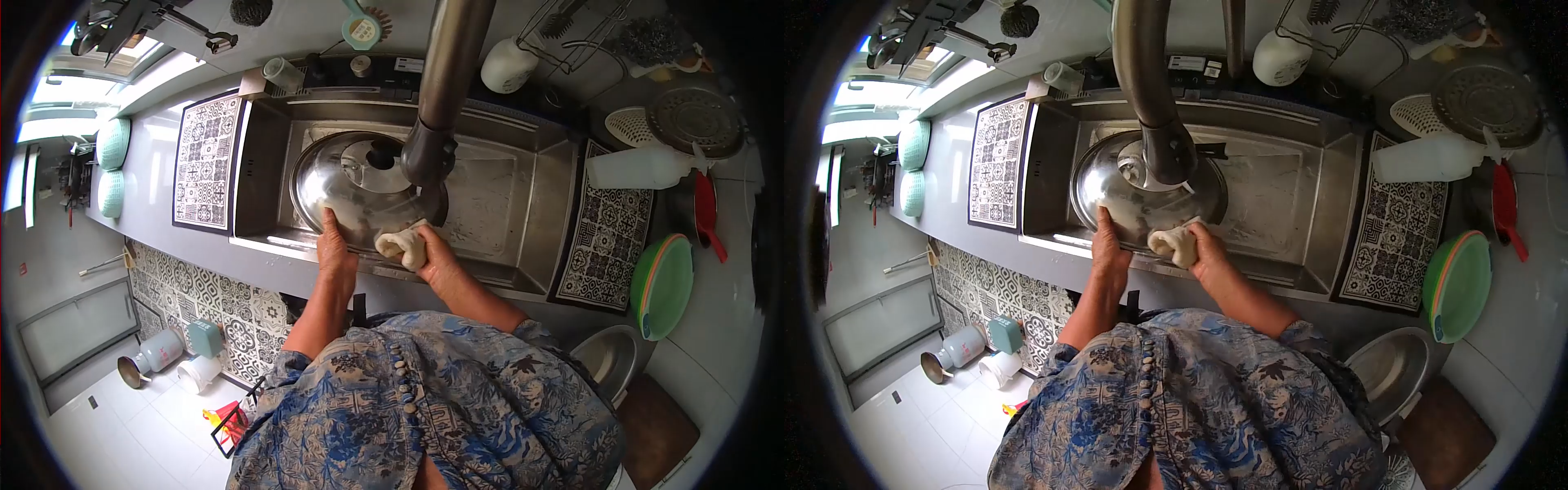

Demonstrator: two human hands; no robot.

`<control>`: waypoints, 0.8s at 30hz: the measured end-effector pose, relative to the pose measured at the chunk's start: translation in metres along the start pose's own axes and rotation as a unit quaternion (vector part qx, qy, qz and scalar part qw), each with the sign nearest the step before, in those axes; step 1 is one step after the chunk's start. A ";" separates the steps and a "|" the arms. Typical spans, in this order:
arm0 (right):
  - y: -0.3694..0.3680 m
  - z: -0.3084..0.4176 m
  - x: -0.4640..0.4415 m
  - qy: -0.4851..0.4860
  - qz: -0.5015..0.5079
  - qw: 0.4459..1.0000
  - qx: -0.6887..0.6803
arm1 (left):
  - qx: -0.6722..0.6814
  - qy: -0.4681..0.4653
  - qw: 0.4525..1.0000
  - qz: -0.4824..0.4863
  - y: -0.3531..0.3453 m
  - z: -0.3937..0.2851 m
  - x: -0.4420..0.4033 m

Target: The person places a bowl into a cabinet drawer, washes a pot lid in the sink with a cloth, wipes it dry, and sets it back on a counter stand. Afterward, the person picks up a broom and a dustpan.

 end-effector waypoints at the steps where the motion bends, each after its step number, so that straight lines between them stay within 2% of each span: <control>1: 0.013 0.013 -0.011 0.021 -0.009 0.999 0.032 | 0.002 0.008 1.000 0.012 0.001 -0.007 -0.001; 2: 0.026 0.027 -0.025 0.042 -0.016 0.997 0.065 | -0.027 0.019 0.999 -0.003 0.003 -0.017 0.005; 4: 0.044 0.050 -0.062 0.008 0.089 0.988 0.128 | -0.047 0.047 0.998 0.023 0.010 -0.025 -0.004; 6: 0.065 0.079 -0.067 -0.023 -0.003 0.967 0.255 | -0.055 0.055 0.996 0.030 0.013 -0.033 -0.013; 10: 0.053 0.103 -0.061 -0.049 0.039 0.957 0.283 | -0.081 0.071 0.994 0.010 -0.007 -0.040 -0.015; 12: 0.051 0.101 -0.086 -0.031 0.069 0.991 0.112 | -0.030 0.034 0.999 0.007 -0.022 -0.048 -0.016; 13: 0.050 0.099 -0.093 0.013 0.095 0.991 0.093 | 0.008 0.011 1.000 -0.010 -0.017 -0.051 -0.029; 14: 0.048 0.088 -0.087 0.012 0.094 0.991 0.094 | 0.046 -0.009 0.999 -0.028 -0.013 -0.055 -0.032; 16: 0.071 0.076 -0.081 0.035 -0.028 0.999 -0.011 | 0.044 -0.028 0.999 0.002 -0.020 -0.061 -0.018; 17: 0.061 0.064 -0.077 0.010 0.097 0.995 -0.006 | 0.029 -0.051 0.998 0.028 -0.032 -0.068 0.001; 18: 0.075 0.052 -0.078 0.009 0.093 0.996 -0.009 | 0.014 -0.074 0.996 0.054 -0.040 -0.068 0.016; 19: 0.070 0.044 -0.059 0.028 0.052 0.997 -0.050 | -0.011 -0.103 0.993 0.050 -0.036 -0.058 0.018; 20: 0.061 0.039 -0.041 0.049 0.013 0.995 -0.091 | -0.061 -0.094 0.993 0.049 -0.046 -0.045 0.038; 21: 0.051 0.030 -0.030 0.053 0.014 0.994 -0.093 | -0.275 -0.183 0.943 0.035 -0.040 -0.033 0.048; 23: 0.021 0.010 -0.011 0.036 0.075 0.991 -0.108 | -0.474 -0.262 0.840 0.020 -0.048 -0.018 0.062; 24: 0.013 0.002 -0.002 0.038 0.075 0.991 -0.109 | -0.363 -0.176 0.915 -0.010 -0.037 -0.006 0.058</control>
Point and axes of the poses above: each hand's wrist, its own x-axis away from the middle knuckle, its own y-axis out of the back of the hand, z = x × y, the point moved 10 cm from there along -x, towards the middle knuckle, and after that the axes turned 8 degrees about -z, right-handed, at the moved point
